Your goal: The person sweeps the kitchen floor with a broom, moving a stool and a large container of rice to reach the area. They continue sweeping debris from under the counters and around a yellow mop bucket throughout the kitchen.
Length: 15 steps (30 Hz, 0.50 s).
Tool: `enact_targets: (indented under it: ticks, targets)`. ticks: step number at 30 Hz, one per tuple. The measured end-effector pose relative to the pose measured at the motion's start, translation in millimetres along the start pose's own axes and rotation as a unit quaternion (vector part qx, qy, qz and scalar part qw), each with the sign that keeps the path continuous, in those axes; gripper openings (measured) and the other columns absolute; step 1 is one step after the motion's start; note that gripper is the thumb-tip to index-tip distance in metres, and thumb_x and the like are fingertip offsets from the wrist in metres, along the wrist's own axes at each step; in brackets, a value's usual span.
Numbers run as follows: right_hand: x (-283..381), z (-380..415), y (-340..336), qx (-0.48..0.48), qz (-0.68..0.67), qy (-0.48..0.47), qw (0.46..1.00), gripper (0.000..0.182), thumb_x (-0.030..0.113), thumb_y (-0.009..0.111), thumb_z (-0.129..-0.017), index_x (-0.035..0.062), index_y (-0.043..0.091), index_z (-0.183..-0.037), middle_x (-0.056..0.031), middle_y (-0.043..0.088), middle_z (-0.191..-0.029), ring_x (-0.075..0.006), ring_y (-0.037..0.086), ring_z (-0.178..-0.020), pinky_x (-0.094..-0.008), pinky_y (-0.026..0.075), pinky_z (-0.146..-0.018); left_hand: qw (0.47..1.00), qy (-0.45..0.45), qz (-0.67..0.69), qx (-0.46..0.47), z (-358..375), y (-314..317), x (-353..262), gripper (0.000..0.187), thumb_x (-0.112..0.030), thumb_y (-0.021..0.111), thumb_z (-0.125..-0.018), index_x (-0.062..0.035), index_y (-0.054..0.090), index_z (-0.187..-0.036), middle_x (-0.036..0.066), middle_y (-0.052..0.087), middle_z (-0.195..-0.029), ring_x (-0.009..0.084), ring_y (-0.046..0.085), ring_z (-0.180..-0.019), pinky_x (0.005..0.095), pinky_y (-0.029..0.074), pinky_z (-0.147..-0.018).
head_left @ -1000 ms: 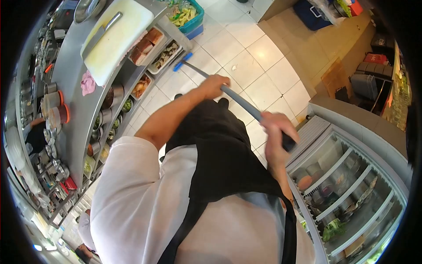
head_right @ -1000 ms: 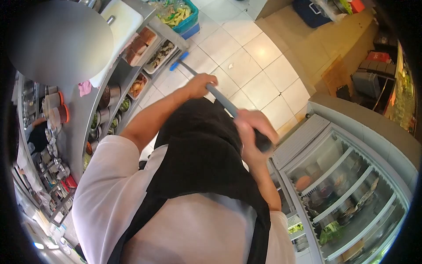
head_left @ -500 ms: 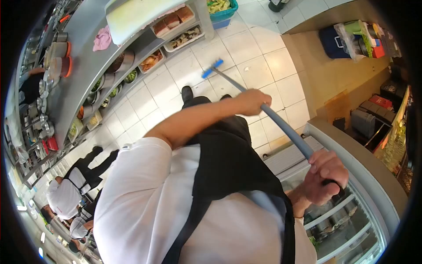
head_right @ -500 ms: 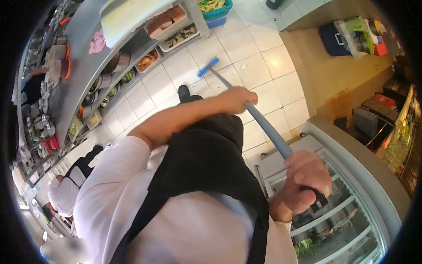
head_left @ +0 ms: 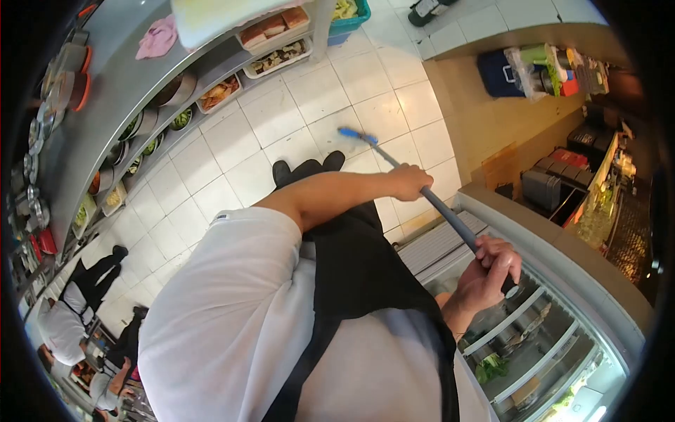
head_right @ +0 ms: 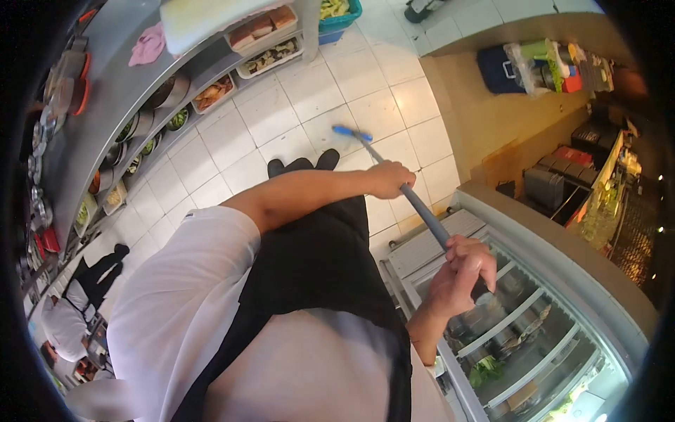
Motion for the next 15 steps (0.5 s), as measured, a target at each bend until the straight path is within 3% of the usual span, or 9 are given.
enact_targets:
  ticks: [1,4,5,8,11,14,15]
  targets:
    - [14,-1,15,0.021,0.037,-0.018,0.999,0.027,0.027,0.057,-0.101,0.0027,0.058,-0.091,-0.0039,0.042,-0.073,-0.0194,0.045,-0.072,-0.0402,0.045,-0.076,1.0,0.005,0.017,-0.002,10,-5,-8,0.013,-0.013,0.067,-0.079,-0.0129,0.066,-0.093,0.011,0.069,-0.093,0.0332,0.066,-0.094,0.0476,0.051,-0.079]
    - [57,0,55,0.077,-0.012,-0.079,0.994,0.032,0.033,0.065,-0.096,0.0032,0.055,-0.092,-0.0057,0.046,-0.075,-0.0207,0.049,-0.072,-0.0416,0.048,-0.073,0.999,0.018,0.036,0.016,39,-38,-22,0.013,-0.013,0.067,-0.081,-0.0124,0.067,-0.094,0.011,0.069,-0.094,0.0332,0.065,-0.094,0.0473,0.051,-0.078]
    - [69,2,71,0.102,0.001,-0.102,0.989,0.041,0.044,0.067,-0.094,0.0044,0.055,-0.096,-0.0054,0.046,-0.079,-0.0206,0.049,-0.075,-0.0405,0.047,-0.071,0.999,0.025,0.034,0.024,50,-52,-27,0.013,-0.013,0.067,-0.082,-0.0122,0.067,-0.095,0.011,0.069,-0.094,0.0331,0.065,-0.094,0.0472,0.051,-0.078]
    - [86,0,117,0.195,-0.038,-0.146,0.969,0.043,0.045,0.07,-0.092,0.0047,0.054,-0.092,-0.006,0.046,-0.079,-0.0204,0.049,-0.074,-0.0386,0.048,-0.068,0.995,0.019,0.039,-0.092,84,-111,-19,0.018,-0.016,0.07,-0.082,-0.0123,0.067,-0.1,0.01,0.067,-0.095,0.0333,0.065,-0.094,0.0462,0.051,-0.079]
    - [80,-1,168,0.199,-0.049,-0.171,0.964,0.043,0.043,0.071,-0.091,0.0027,0.055,-0.087,-0.0072,0.049,-0.076,-0.0215,0.052,-0.072,-0.0386,0.051,-0.068,0.958,-0.005,0.074,-0.278,142,-179,-6,0.03,-0.02,0.076,-0.081,-0.0104,0.065,-0.107,0.011,0.064,-0.094,0.0329,0.063,-0.095,0.0425,0.05,-0.081]
    - [49,11,237,0.239,0.035,-0.145,0.959,0.043,0.04,0.076,-0.086,-0.0003,0.063,-0.096,-0.0106,0.06,-0.09,-0.0247,0.06,-0.084,-0.0373,0.053,-0.079,0.906,-0.023,0.081,-0.416,217,-229,-19,0.032,-0.018,0.076,-0.08,-0.0089,0.065,-0.108,0.012,0.064,-0.099,0.033,0.062,-0.097,0.0423,0.05,-0.083]
    - [31,17,259,0.311,0.043,-0.103,0.944,0.05,0.041,0.081,-0.081,-0.0003,0.064,-0.104,-0.0112,0.062,-0.098,-0.0244,0.06,-0.09,-0.0365,0.052,-0.082,0.884,-0.024,0.08,-0.46,243,-236,-22,0.032,-0.018,0.076,-0.08,-0.0084,0.064,-0.108,0.012,0.065,-0.101,0.0331,0.062,-0.097,0.0424,0.05,-0.083]
Point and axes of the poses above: each hand's wrist, its own z-axis away from the middle knuckle, its own y-axis out of the palm, x = y × z, the point moved 10 cm from there along -z, towards the middle knuckle
